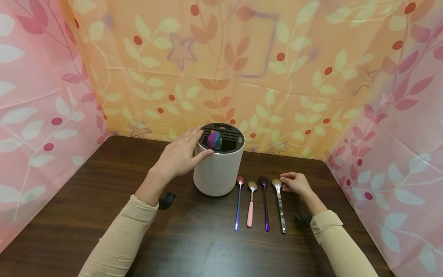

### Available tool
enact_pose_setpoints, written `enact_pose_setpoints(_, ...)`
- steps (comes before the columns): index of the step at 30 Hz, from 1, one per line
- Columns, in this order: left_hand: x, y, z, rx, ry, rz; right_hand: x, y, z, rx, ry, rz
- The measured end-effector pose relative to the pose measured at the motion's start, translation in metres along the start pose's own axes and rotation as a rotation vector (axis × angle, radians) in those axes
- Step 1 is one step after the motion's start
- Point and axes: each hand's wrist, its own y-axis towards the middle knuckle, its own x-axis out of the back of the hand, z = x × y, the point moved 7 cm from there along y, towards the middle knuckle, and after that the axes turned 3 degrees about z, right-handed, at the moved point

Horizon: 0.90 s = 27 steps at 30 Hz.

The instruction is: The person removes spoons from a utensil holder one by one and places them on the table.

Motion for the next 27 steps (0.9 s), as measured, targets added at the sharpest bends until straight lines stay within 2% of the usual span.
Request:
enact_pose_setpoints(6,-0.001,0.001,0.001,0.004,0.004,-0.003,0.003,-0.006,0.009,0.03,-0.086,-0.019)
enact_pose_setpoints(11,-0.002,0.002,0.001,0.0,0.006,0.002,0.007,-0.015,0.034,0.128,-0.134,-0.117)
enact_pose_setpoints(14,-0.002,0.002,0.001,0.001,0.008,0.006,0.004,-0.024,0.061,0.221,-0.124,-0.185)
enact_pose_setpoints(19,-0.002,0.001,0.002,0.009,0.007,0.01,-0.011,-0.04,0.12,0.409,-0.043,-0.262)
enact_pose_setpoints(23,-0.003,0.002,0.002,0.012,0.008,0.011,-0.028,-0.052,0.166,0.543,0.03,-0.272)
enact_pose_setpoints(27,-0.003,0.003,0.001,0.013,0.007,0.011,-0.046,-0.063,0.199,0.653,0.075,-0.254)
